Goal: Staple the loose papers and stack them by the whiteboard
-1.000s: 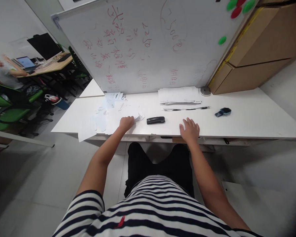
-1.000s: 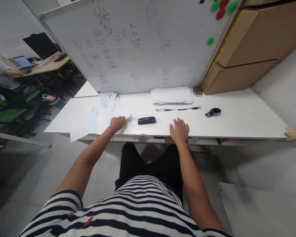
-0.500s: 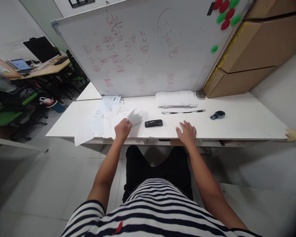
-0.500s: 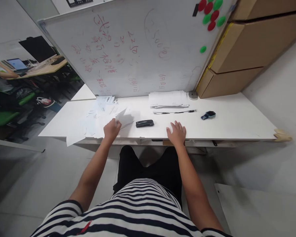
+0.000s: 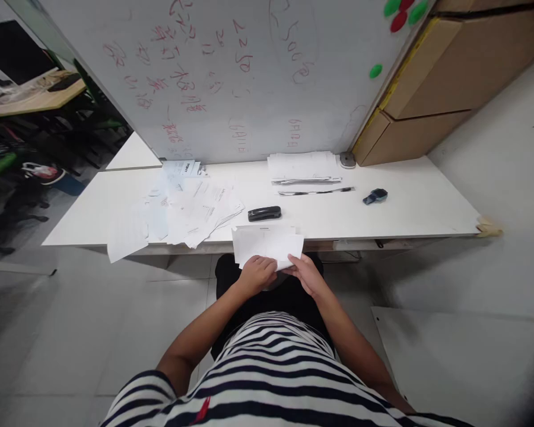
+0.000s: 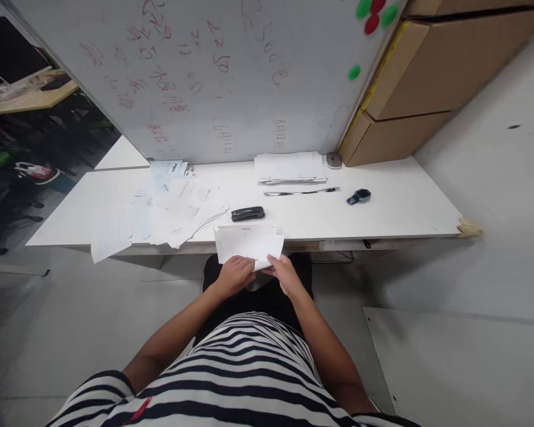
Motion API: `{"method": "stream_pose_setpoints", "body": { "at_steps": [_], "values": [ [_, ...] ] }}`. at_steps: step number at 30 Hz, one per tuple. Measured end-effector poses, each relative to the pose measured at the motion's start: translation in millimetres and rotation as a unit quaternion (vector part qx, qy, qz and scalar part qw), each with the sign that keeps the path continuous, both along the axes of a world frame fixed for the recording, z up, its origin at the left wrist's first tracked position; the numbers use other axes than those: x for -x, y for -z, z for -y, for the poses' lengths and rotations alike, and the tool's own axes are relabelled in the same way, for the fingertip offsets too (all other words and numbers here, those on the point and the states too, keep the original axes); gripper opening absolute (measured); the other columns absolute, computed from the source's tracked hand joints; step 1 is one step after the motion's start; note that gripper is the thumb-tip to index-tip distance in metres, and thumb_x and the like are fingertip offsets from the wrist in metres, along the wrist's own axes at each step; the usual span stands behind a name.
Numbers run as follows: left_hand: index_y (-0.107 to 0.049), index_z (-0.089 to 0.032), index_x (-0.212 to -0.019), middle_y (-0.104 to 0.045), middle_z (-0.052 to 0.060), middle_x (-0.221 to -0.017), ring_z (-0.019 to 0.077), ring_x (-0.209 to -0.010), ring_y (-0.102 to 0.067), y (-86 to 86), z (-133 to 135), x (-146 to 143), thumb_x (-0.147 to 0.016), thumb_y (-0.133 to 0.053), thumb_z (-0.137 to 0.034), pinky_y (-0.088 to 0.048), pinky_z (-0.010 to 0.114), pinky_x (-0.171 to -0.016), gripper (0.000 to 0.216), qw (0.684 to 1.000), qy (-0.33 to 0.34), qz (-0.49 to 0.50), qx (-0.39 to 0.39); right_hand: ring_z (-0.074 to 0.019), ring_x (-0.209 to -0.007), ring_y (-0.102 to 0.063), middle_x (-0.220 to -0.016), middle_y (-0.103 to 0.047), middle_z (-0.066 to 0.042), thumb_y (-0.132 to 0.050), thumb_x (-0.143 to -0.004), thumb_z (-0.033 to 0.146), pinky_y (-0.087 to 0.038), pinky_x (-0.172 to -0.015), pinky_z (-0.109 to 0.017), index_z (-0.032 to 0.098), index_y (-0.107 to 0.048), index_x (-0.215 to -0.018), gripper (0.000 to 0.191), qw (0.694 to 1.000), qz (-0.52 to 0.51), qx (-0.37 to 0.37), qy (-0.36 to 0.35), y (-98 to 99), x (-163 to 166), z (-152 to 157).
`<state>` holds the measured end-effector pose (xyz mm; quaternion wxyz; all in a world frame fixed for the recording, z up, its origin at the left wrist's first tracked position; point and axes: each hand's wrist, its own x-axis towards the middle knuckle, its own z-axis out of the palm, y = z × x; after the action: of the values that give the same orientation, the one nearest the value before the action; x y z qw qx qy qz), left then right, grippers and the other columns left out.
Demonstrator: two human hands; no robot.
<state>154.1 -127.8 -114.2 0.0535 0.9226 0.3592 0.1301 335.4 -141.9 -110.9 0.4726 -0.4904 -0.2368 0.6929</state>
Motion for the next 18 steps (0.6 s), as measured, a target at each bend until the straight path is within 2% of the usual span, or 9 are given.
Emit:
{"method": "stream_pose_setpoints", "body": {
  "at_steps": [2, 4, 7, 8, 10, 12, 15, 16, 18],
  "values": [
    [-0.062, -0.02, -0.102, -0.067, 0.008, -0.11, 0.0201, -0.105, -0.061, -0.3, 2, 0, -0.09, -0.047, -0.029, -0.044, 0.037, -0.091, 0.021, 0.999, 0.006, 0.028, -0.016, -0.0213, -0.077, -0.067, -0.088, -0.073, -0.006, -0.073, -0.068, 0.039, -0.054, -0.069, -0.034, 0.017, -0.066, -0.093, 0.034, 1.0, 0.02, 0.009, 0.022, 9.3, -3, 0],
    [-0.061, -0.02, -0.107, -0.062, 0.009, -0.122, 0.0244, -0.12, -0.052, -2.8, 5, 4, -0.088, -0.052, -0.037, -0.036, 0.043, -0.102, 0.027, 0.998, -0.018, 0.059, -0.016, -0.0228, -0.08, -0.068, -0.09, -0.073, -0.006, -0.073, -0.066, 0.039, -0.053, -0.073, -0.036, 0.016, -0.067, -0.095, 0.037, 0.998, 0.044, 0.001, 0.041, 17.3, -9, 0],
    [-0.058, -0.019, -0.117, -0.05, 0.012, -0.136, 0.029, -0.133, -0.037, -2.8, 5, 15, -0.088, -0.051, -0.041, -0.028, 0.048, -0.108, 0.037, 0.978, -0.154, 0.141, 0.004, -0.0253, -0.088, -0.068, -0.095, -0.074, -0.007, -0.073, -0.066, 0.041, -0.051, -0.083, -0.039, 0.017, -0.068, -0.098, 0.041, 0.994, 0.095, -0.016, 0.051, 25.5, -20, 4],
    [-0.056, -0.018, -0.12, -0.048, 0.014, -0.138, 0.0287, -0.133, -0.036, -0.8, 4, 21, -0.09, -0.048, -0.04, -0.028, 0.048, -0.108, 0.038, 0.958, -0.218, 0.183, 0.017, -0.0261, -0.09, -0.068, -0.096, -0.074, -0.008, -0.073, -0.067, 0.042, -0.051, -0.085, -0.04, 0.016, -0.069, -0.099, 0.042, 0.993, 0.111, -0.019, 0.047, 27.0, -24, 5],
    [-0.053, -0.016, -0.124, -0.05, 0.015, -0.135, 0.0274, -0.129, -0.042, 5.1, 1, 32, -0.091, -0.045, -0.041, -0.032, 0.046, -0.105, 0.041, 0.894, -0.34, 0.283, 0.076, -0.0272, -0.092, -0.068, -0.098, -0.073, -0.008, -0.072, -0.068, 0.045, -0.05, -0.087, -0.041, 0.016, -0.069, -0.102, 0.044, 0.991, 0.126, -0.025, 0.031, 28.1, -31, 8],
    [-0.055, -0.015, -0.122, -0.057, 0.015, -0.125, 0.0265, -0.116, -0.053, 10.8, -1, 44, -0.089, -0.047, -0.047, -0.04, 0.043, -0.098, 0.047, 0.818, -0.395, 0.365, 0.206, -0.0273, -0.093, -0.067, -0.1, -0.073, -0.009, -0.071, -0.07, 0.048, -0.049, -0.088, -0.042, 0.016, -0.068, -0.105, 0.047, 0.991, 0.127, -0.036, 0.006, 27.1, -37, 11],
    [-0.064, -0.012, -0.108, -0.068, 0.012, -0.102, 0.0237, -0.092, -0.063, 12.5, 0, 57, -0.084, -0.053, -0.055, -0.047, 0.037, -0.083, 0.051, 0.719, -0.348, 0.433, 0.418, -0.0272, -0.094, -0.067, -0.103, -0.072, -0.009, -0.071, -0.071, 0.051, -0.049, -0.088, -0.041, 0.016, -0.068, -0.107, 0.05, 0.989, 0.135, -0.052, -0.033, 23.6, -44, 15],
    [-0.066, -0.011, -0.104, -0.069, 0.01, -0.095, 0.0225, -0.085, -0.063, 11.1, 1, 59, -0.082, -0.055, -0.056, -0.048, 0.035, -0.08, 0.051, 0.696, -0.328, 0.449, 0.455, -0.0273, -0.093, -0.067, -0.103, -0.072, -0.01, -0.07, -0.071, 0.052, -0.05, -0.087, -0.041, 0.015, -0.068, -0.107, 0.052, 0.988, 0.139, -0.053, -0.044, 22.4, -46, 15],
    [-0.068, -0.012, -0.098, -0.069, 0.007, -0.086, 0.02, -0.077, -0.062, 6.4, 4, 61, -0.078, -0.059, -0.057, -0.048, 0.032, -0.074, 0.05, 0.668, -0.312, 0.477, 0.478, -0.0274, -0.089, -0.068, -0.101, -0.072, -0.01, -0.07, -0.071, 0.054, -0.051, -0.083, -0.041, 0.015, -0.068, -0.108, 0.054, 0.986, 0.144, -0.049, -0.06, 20.5, -48, 17]
  ]
}}
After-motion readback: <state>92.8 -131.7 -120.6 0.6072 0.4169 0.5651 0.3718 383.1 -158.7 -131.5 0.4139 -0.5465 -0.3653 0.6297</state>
